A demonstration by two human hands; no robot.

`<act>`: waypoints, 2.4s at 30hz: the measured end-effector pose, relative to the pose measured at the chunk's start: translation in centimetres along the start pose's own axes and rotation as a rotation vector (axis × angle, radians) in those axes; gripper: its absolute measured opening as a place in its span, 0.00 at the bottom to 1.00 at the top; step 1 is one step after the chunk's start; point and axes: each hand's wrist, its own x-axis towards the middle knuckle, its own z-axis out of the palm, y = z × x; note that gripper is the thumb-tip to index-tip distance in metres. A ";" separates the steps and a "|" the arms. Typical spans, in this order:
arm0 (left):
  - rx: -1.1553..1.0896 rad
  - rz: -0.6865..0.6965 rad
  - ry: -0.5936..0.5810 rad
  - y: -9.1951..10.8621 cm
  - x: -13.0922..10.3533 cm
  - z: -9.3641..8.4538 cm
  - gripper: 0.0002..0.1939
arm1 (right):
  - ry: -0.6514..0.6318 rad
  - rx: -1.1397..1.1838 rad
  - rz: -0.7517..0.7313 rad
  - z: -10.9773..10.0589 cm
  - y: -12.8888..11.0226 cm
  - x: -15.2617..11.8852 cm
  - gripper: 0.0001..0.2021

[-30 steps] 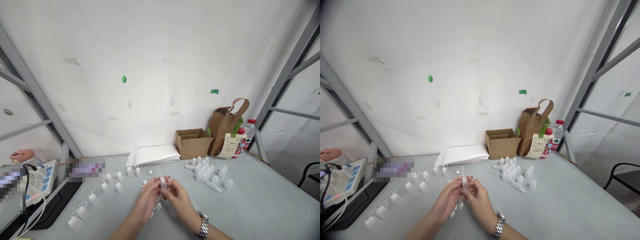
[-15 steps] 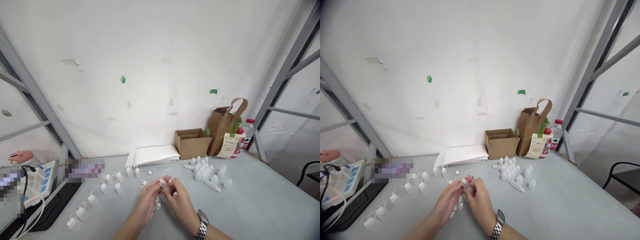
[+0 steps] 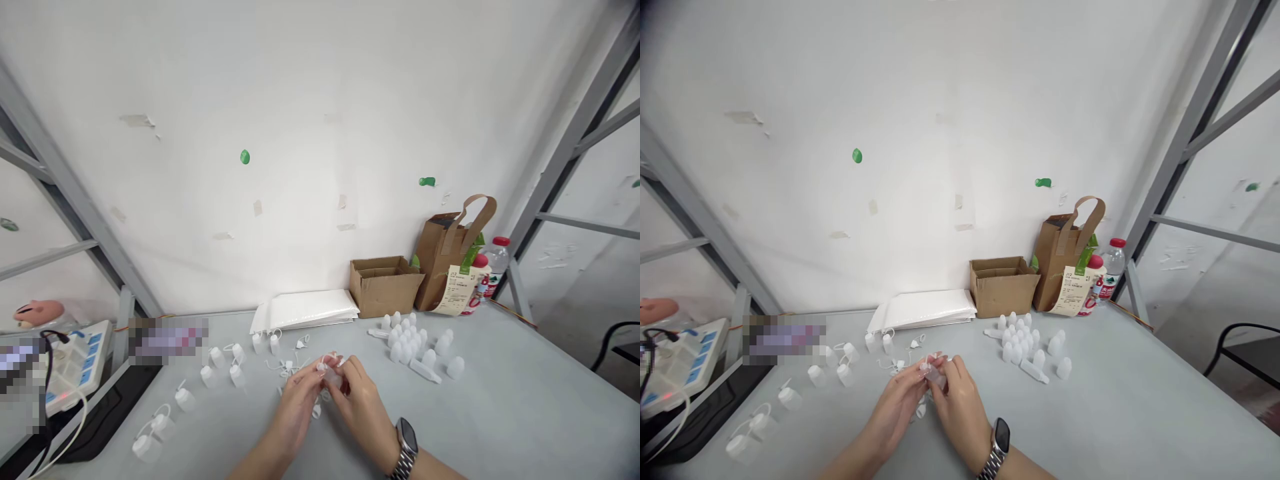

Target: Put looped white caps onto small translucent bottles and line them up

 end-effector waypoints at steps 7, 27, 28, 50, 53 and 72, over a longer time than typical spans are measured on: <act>-0.107 -0.046 -0.048 0.2 0.0 0.2 0.13 | -0.007 0.254 0.254 0.0 -0.5 0.7 0.12; -0.248 -0.170 -0.081 0.0 0.8 -1.0 0.16 | -0.260 0.930 0.564 0.0 -0.2 1.7 0.17; -0.255 -0.175 -0.081 0.0 0.8 -1.1 0.16 | -0.263 0.939 0.564 0.0 -0.2 1.7 0.17; -0.311 -0.233 0.023 0.3 0.8 -1.2 0.13 | -0.285 0.913 0.562 0.2 -0.2 1.7 0.18; -0.300 -0.235 0.059 0.2 0.8 -1.2 0.11 | -0.319 0.926 0.554 0.0 -0.3 1.8 0.18; 1.294 0.099 0.288 3.1 0.7 -2.6 0.14 | -0.064 0.889 0.488 -2.8 1.0 3.3 0.15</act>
